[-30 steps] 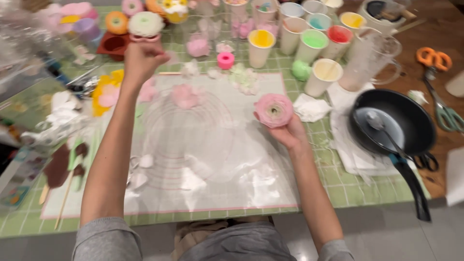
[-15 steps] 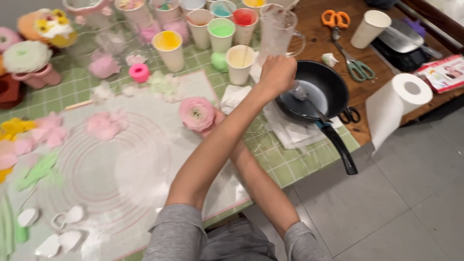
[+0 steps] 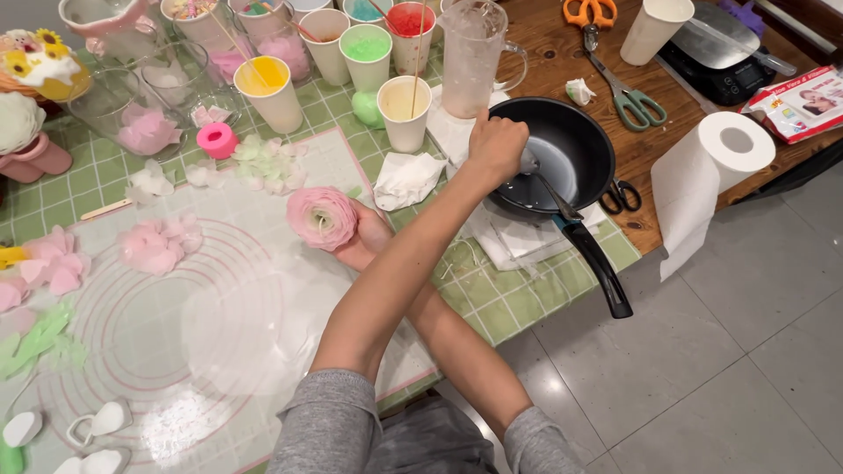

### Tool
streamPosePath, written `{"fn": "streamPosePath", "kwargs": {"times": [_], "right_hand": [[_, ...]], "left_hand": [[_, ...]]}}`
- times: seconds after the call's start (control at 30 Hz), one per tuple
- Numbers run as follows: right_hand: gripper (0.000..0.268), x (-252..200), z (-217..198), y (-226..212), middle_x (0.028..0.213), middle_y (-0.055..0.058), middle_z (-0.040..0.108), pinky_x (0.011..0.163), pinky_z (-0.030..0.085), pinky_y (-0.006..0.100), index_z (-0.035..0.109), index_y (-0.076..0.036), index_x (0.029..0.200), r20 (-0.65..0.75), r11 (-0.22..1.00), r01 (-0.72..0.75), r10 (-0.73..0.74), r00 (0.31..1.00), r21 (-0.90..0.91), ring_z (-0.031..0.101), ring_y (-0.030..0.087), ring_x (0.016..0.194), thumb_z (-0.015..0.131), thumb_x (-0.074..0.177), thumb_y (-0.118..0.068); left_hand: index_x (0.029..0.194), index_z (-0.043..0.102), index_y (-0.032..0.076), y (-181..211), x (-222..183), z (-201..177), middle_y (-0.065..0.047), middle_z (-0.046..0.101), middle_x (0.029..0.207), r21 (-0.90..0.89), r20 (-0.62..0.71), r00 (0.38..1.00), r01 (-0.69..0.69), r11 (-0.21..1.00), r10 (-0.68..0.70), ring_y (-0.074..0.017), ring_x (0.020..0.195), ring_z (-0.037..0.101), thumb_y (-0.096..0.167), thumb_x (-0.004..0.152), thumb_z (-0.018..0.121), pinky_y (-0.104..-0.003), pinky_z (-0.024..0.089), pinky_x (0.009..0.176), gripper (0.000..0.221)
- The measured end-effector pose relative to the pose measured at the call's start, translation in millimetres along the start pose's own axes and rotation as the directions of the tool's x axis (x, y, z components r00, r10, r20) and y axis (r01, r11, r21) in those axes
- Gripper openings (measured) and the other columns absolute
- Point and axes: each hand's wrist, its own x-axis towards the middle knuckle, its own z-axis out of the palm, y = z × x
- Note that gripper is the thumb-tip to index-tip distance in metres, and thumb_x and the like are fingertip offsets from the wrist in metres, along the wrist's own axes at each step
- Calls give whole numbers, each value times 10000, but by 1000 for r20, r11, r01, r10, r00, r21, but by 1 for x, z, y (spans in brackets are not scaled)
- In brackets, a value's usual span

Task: Assembling a decorative wax flower by attaching individual petals to a central wick.

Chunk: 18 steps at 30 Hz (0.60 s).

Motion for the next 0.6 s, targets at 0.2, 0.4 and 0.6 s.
{"fn": "streamPosePath", "kwargs": {"times": [0.2,0.4,0.6], "right_hand": [[440,15,-22,4,1388,174,623,1159,439,478,556,41,1381,1,999,-37,37,999,-39,583,288,1306,398,1104,-262],[402,32,-61,-2,1310,151,670,1140,447,494,611,23,1286,30,999,-30,30,999,-11,618,282,1227,424,1095,-278],[422,-2,7,-11,1238,155,695,1101,495,506,628,46,1245,-11,991,-111,111,994,-70,657,293,1165,498,1048,-303]], "left_hand": [[813,751,104,3,-3,-13,-146,750,836,-71,108,993,58,996,-50,-314,834,732,73,681,758,-448,416,993,136],[685,733,104,-3,-13,-55,-150,744,786,-169,-62,998,-21,985,11,-324,843,720,52,679,717,-469,429,926,55],[611,725,115,-10,-29,-87,-133,703,669,-179,-251,953,-216,960,168,-319,799,690,45,676,693,-447,412,947,101]]}}
